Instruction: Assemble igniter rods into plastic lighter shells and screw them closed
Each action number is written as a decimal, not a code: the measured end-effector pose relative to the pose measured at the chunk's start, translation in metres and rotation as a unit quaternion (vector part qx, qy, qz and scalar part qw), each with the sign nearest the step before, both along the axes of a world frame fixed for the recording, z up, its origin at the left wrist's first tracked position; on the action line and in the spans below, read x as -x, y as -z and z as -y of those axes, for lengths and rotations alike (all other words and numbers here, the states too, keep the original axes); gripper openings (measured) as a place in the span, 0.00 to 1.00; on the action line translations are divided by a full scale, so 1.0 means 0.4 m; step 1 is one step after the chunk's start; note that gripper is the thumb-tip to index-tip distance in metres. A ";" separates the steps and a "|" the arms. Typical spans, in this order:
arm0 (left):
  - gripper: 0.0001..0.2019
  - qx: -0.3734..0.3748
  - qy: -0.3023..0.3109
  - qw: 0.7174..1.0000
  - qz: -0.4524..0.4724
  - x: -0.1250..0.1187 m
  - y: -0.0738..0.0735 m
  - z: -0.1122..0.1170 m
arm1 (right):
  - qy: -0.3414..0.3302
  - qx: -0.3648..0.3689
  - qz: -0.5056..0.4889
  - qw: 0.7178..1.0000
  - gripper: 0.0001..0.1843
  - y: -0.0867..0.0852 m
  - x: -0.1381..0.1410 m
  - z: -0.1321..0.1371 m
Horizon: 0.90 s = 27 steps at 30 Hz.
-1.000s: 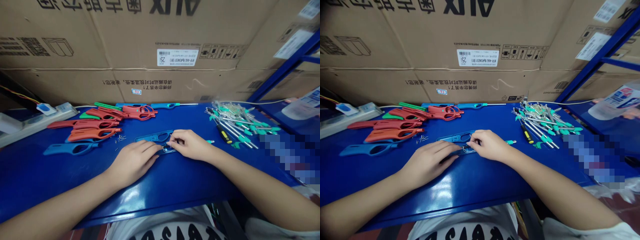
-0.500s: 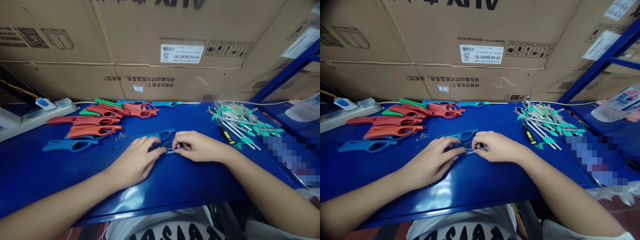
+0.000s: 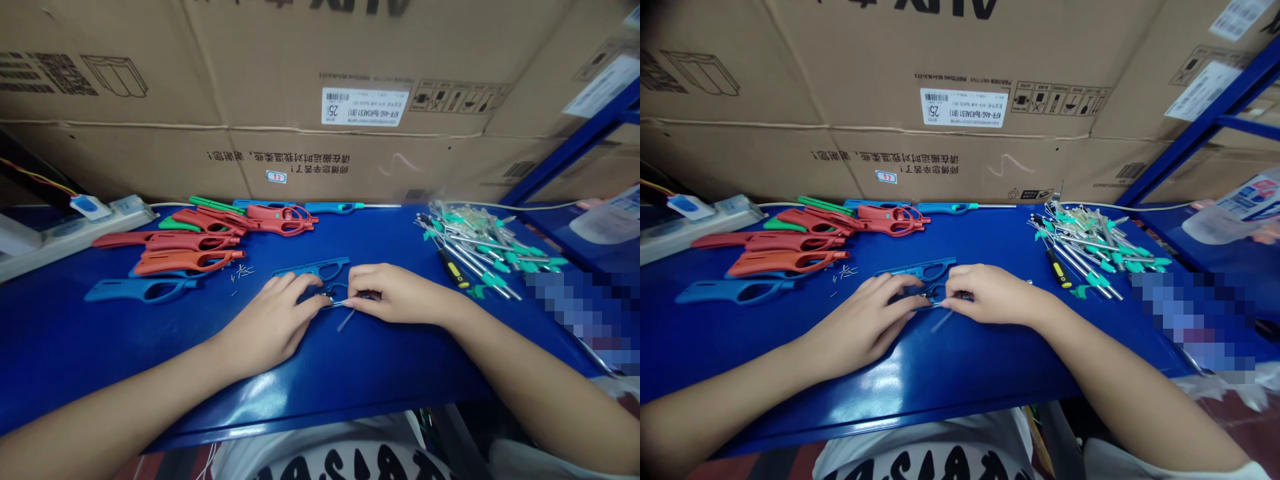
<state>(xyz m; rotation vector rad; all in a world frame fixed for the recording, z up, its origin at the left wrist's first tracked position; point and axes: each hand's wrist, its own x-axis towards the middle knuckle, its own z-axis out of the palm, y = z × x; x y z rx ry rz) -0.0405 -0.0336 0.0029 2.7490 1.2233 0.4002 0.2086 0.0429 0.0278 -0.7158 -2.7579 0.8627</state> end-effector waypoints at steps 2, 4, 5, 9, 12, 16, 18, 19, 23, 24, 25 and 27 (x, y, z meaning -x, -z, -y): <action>0.16 0.002 0.000 1.000 0.000 0.000 0.000 0.000 | 0.018 -0.015 0.011 1.000 0.03 0.008 0.003 0.000; 0.16 0.003 0.000 1.000 0.001 -0.001 0.001 0.000 | 0.031 -0.027 0.021 0.999 0.05 0.014 0.004 0.002; 0.16 0.005 -0.001 1.000 0.001 -0.001 0.002 0.000 | 0.035 -0.031 0.024 0.999 0.06 0.014 0.005 0.003; 0.18 0.008 -0.002 1.000 0.006 0.000 0.006 -0.001 | 0.040 -0.039 0.030 0.998 0.07 0.012 0.004 0.006; 0.18 0.010 -0.001 1.000 0.013 0.000 0.008 -0.002 | 0.034 -0.043 0.037 0.998 0.06 0.010 0.005 0.007; 0.18 0.018 0.001 1.000 0.018 -0.001 0.007 -0.002 | 0.024 -0.037 0.034 0.998 0.05 0.013 0.009 0.007; 0.17 0.020 0.001 1.000 0.018 -0.002 0.006 -0.002 | 0.023 -0.033 0.031 0.999 0.04 0.015 0.010 0.007; 0.17 0.020 0.001 1.000 0.019 -0.003 0.006 -0.002 | 0.023 -0.031 0.030 0.999 0.04 0.016 0.010 0.007; 0.16 0.016 0.002 1.000 0.022 -0.004 0.005 -0.003 | 0.022 -0.036 0.026 0.999 0.05 0.019 0.007 0.007; 0.16 0.016 0.002 1.000 0.022 -0.004 0.005 -0.002 | 0.020 -0.038 0.024 0.999 0.05 0.020 0.006 0.007; 0.15 0.017 0.001 1.000 0.021 -0.003 0.005 -0.002 | 0.019 -0.039 0.023 0.999 0.05 0.021 0.005 0.007; 0.15 0.019 -0.001 1.000 0.019 -0.003 0.005 0.000 | 0.018 -0.038 0.022 0.999 0.06 0.023 0.006 0.007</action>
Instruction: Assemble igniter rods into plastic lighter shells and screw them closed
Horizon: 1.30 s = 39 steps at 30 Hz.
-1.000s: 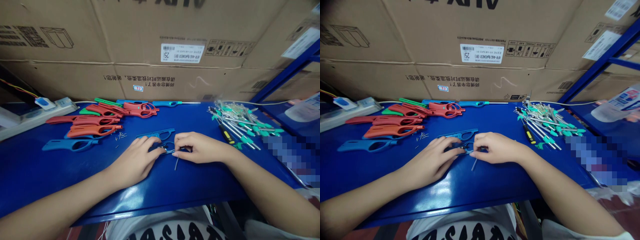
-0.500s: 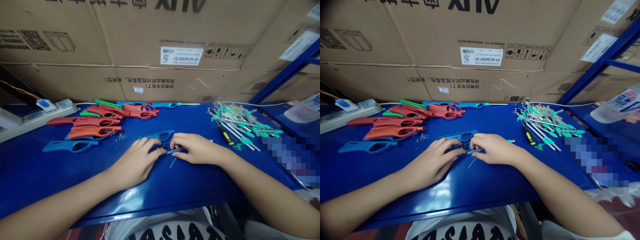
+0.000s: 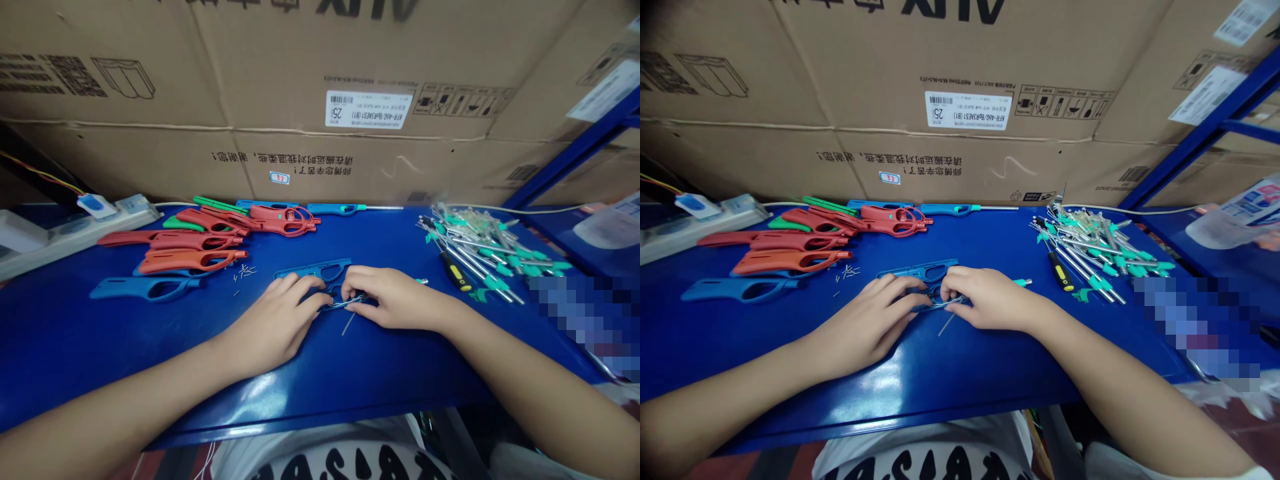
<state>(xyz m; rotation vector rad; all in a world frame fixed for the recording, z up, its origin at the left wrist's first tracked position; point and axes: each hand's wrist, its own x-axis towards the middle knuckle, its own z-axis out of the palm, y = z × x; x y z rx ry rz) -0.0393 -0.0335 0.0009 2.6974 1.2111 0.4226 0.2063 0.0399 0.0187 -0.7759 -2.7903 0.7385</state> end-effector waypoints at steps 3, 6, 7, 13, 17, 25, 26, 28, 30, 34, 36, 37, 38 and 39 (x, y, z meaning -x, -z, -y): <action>0.15 0.001 -0.002 1.000 -0.002 -0.001 0.001 0.002 | 0.002 0.000 0.000 1.000 0.06 0.001 0.004 0.002; 0.15 0.002 -0.001 1.000 -0.003 -0.003 0.002 0.001 | 0.007 0.000 0.000 1.000 0.07 0.001 0.009 0.005; 0.15 0.003 -0.001 1.000 -0.003 -0.004 0.002 0.000 | 0.008 0.000 0.000 1.000 0.07 0.000 0.011 0.006; 0.17 0.006 0.001 1.000 -0.002 -0.002 0.001 -0.001 | 0.000 -0.003 -0.001 1.000 0.08 -0.001 0.013 0.009; 0.17 0.006 0.003 1.000 0.006 -0.001 0.003 0.000 | -0.013 -0.004 -0.008 1.000 0.10 0.001 0.012 0.007; 0.17 0.010 0.002 1.000 0.003 -0.002 0.003 0.000 | -0.008 0.024 -0.028 0.999 0.11 -0.001 0.010 0.005; 0.17 0.010 0.002 1.000 0.003 -0.002 0.003 0.000 | -0.003 0.031 -0.029 0.999 0.10 -0.002 0.011 0.004; 0.17 0.008 0.003 1.000 0.006 -0.001 0.003 0.000 | 0.002 0.046 -0.036 0.998 0.10 -0.001 0.012 0.002; 0.18 0.004 0.004 1.000 0.008 -0.001 0.004 0.000 | -0.002 0.060 -0.050 0.997 0.09 -0.001 0.012 -0.001; 0.18 -0.001 0.005 1.000 0.006 -0.002 0.004 -0.001 | -0.017 0.090 -0.073 0.993 0.09 0.000 0.013 -0.003; 0.18 0.000 0.005 1.000 0.004 -0.003 0.004 -0.001 | -0.019 0.091 -0.077 0.993 0.09 -0.001 0.014 -0.002; 0.18 0.002 0.005 1.000 0.002 -0.003 0.003 -0.001 | -0.019 0.087 -0.076 0.993 0.09 -0.001 0.014 -0.001; 0.17 0.003 0.005 1.000 0.001 -0.003 0.002 -0.001 | -0.018 0.082 -0.075 0.994 0.09 -0.002 0.014 -0.001; 0.17 0.003 0.006 1.000 -0.001 -0.003 0.002 0.000 | -0.017 0.076 -0.073 0.994 0.09 -0.002 0.013 0.000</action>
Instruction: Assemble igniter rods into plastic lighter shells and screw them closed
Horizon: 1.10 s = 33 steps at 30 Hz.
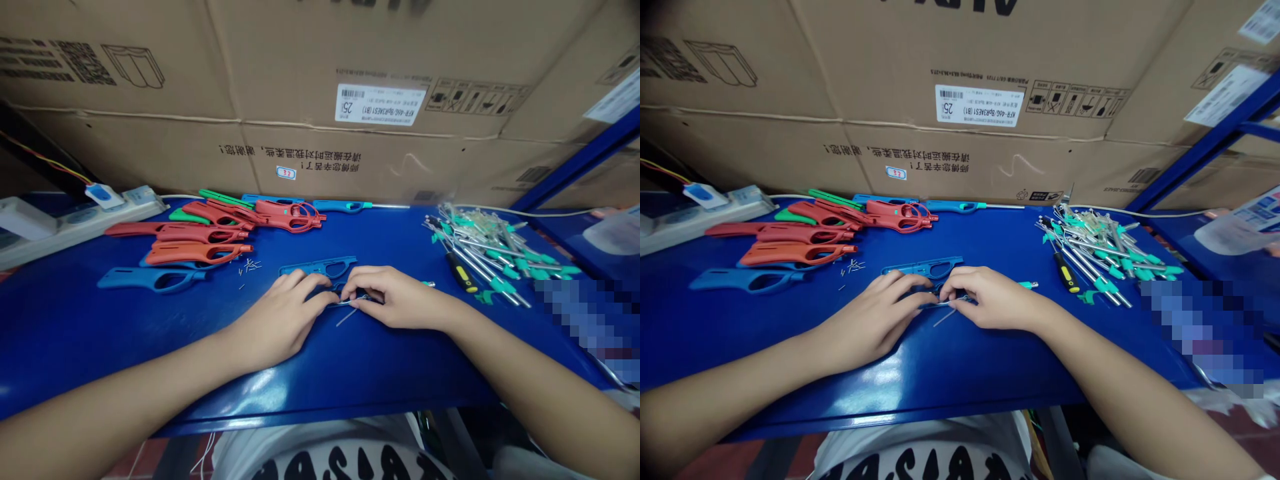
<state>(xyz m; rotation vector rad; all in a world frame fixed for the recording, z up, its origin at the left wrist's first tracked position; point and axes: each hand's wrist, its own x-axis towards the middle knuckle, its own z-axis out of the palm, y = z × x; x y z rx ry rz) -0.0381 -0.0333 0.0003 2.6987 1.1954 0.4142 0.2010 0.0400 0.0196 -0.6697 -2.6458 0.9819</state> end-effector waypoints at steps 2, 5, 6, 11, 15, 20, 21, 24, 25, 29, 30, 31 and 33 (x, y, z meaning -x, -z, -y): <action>0.18 -0.002 0.001 1.000 -0.007 0.001 -0.002 0.000 | 0.006 -0.010 0.005 1.000 0.08 -0.001 -0.002 0.000; 0.18 -0.012 0.002 1.000 -0.020 0.003 -0.003 0.000 | 0.019 -0.021 0.011 1.000 0.05 -0.004 -0.007 -0.003; 0.17 -0.015 0.003 1.000 -0.023 0.004 -0.003 0.000 | 0.022 -0.023 0.013 0.999 0.05 -0.006 -0.009 -0.004; 0.17 -0.030 0.005 0.999 -0.034 0.003 -0.003 0.000 | 0.006 -0.030 0.037 0.999 0.09 -0.016 -0.017 -0.009; 0.17 -0.041 0.007 0.998 -0.056 0.002 -0.006 0.002 | -0.003 -0.043 0.051 0.998 0.07 -0.022 -0.020 -0.006; 0.17 -0.048 0.009 0.996 -0.072 0.004 -0.012 0.004 | -0.009 -0.058 0.058 0.997 0.05 -0.025 -0.021 -0.004; 0.17 -0.048 0.009 0.996 -0.072 0.004 -0.013 0.004 | -0.006 -0.058 0.058 0.997 0.05 -0.026 -0.022 -0.005; 0.17 -0.049 0.007 0.996 -0.068 0.004 -0.013 0.003 | -0.002 -0.057 0.057 0.997 0.03 -0.025 -0.027 -0.007; 0.17 -0.049 0.007 0.997 -0.067 0.004 -0.012 0.003 | -0.004 -0.058 0.055 0.997 0.03 -0.025 -0.029 -0.008; 0.17 -0.049 0.009 0.996 -0.069 0.005 -0.010 0.002 | -0.013 -0.063 0.051 0.997 0.05 -0.023 -0.030 -0.008; 0.17 -0.048 0.008 0.996 -0.071 0.006 -0.010 0.003 | -0.014 -0.064 0.048 0.997 0.05 -0.023 -0.029 -0.007; 0.17 -0.048 0.008 0.996 -0.072 0.007 -0.010 0.004 | -0.014 -0.065 0.041 0.997 0.05 -0.023 -0.028 -0.007; 0.17 -0.047 0.006 0.996 -0.070 0.008 -0.011 0.005 | -0.002 -0.078 0.018 0.997 0.06 -0.025 -0.029 -0.011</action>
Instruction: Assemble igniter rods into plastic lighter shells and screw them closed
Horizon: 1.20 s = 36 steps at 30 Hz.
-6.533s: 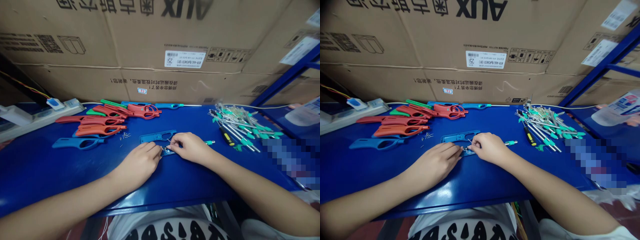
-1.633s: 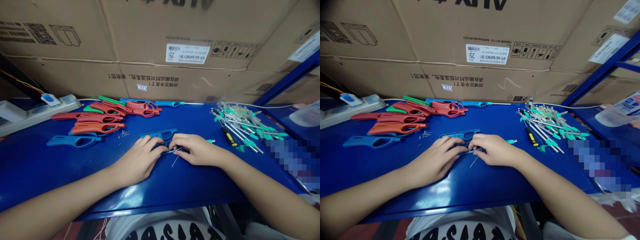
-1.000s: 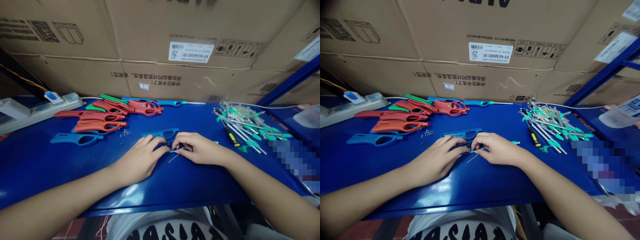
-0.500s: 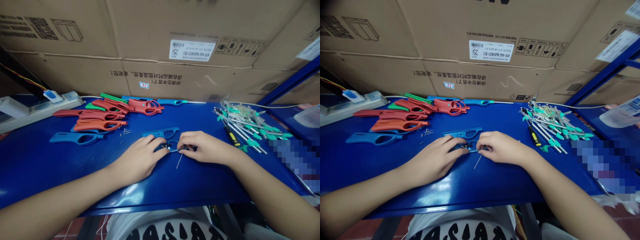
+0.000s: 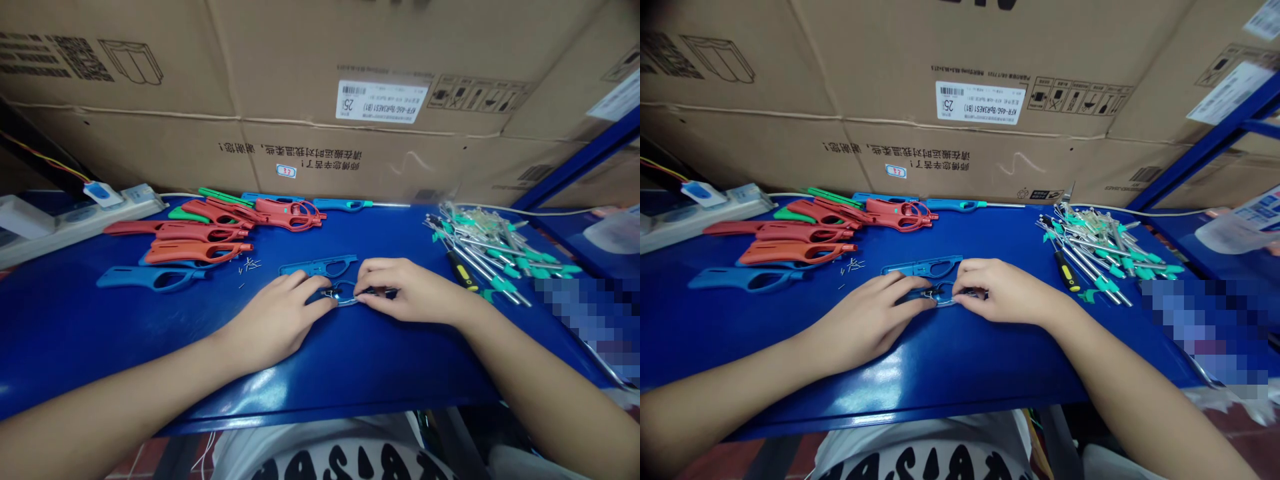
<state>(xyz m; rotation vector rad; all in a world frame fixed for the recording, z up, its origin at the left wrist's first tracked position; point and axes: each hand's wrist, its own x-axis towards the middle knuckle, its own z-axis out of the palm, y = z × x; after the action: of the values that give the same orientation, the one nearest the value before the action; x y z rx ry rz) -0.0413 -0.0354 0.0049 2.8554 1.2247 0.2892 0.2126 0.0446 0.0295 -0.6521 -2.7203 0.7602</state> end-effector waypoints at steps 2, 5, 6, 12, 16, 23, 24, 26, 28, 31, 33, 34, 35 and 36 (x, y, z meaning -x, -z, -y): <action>0.17 0.002 -0.001 1.000 0.003 0.001 -0.001 0.001 | 0.049 -0.036 -0.022 0.998 0.08 -0.004 -0.010 -0.013; 0.17 0.002 -0.002 1.000 0.004 0.004 -0.003 0.001 | 0.209 -0.107 -0.011 0.972 0.13 -0.014 -0.051 -0.055; 0.17 0.002 -0.002 1.000 0.005 0.004 -0.003 0.001 | 0.264 -0.125 -0.002 0.956 0.15 -0.017 -0.071 -0.074; 0.17 0.001 0.000 1.000 0.021 0.008 -0.004 -0.001 | 0.424 -0.186 0.168 0.870 0.17 -0.015 -0.209 -0.184; 0.17 0.000 0.002 0.999 0.037 0.011 -0.005 -0.001 | 0.436 -0.172 0.209 0.858 0.16 0.007 -0.255 -0.212; 0.17 -0.002 0.000 0.999 0.043 0.012 -0.005 -0.001 | 0.418 -0.192 0.168 0.872 0.05 0.017 -0.233 -0.222; 0.16 -0.001 -0.001 0.999 0.043 0.012 -0.005 -0.002 | 0.417 -0.191 0.135 0.878 0.05 0.013 -0.222 -0.218; 0.16 0.002 -0.006 0.999 0.044 0.013 -0.006 -0.004 | 0.436 -0.155 0.045 0.885 0.07 0.006 -0.193 -0.204; 0.16 0.005 -0.011 0.999 0.047 0.014 -0.006 -0.006 | 0.460 -0.059 -0.014 0.886 0.12 0.003 -0.160 -0.185; 0.16 0.012 -0.013 0.998 0.054 0.014 -0.004 -0.009 | 0.411 0.033 0.049 0.910 0.16 0.007 -0.120 -0.157; 0.16 0.015 -0.015 0.998 0.060 0.014 -0.003 -0.010 | 0.387 0.008 0.095 0.917 0.21 0.005 -0.112 -0.144; 0.17 0.016 -0.016 0.998 0.062 0.014 -0.003 -0.011 | 0.380 -0.011 0.098 0.920 0.21 0.001 -0.114 -0.139; 0.17 0.018 -0.017 0.998 0.064 0.014 -0.003 -0.011 | 0.368 -0.028 0.086 0.925 0.19 -0.006 -0.120 -0.135; 0.17 0.020 -0.018 0.998 0.065 0.015 -0.003 -0.012 | 0.343 -0.039 0.069 0.936 0.15 -0.014 -0.129 -0.131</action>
<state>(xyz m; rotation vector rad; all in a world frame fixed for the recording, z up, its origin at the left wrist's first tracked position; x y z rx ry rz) -0.0472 -0.0307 0.0060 2.7361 1.2434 0.4381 0.2642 0.0970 0.0352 -1.5597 -2.3414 0.4315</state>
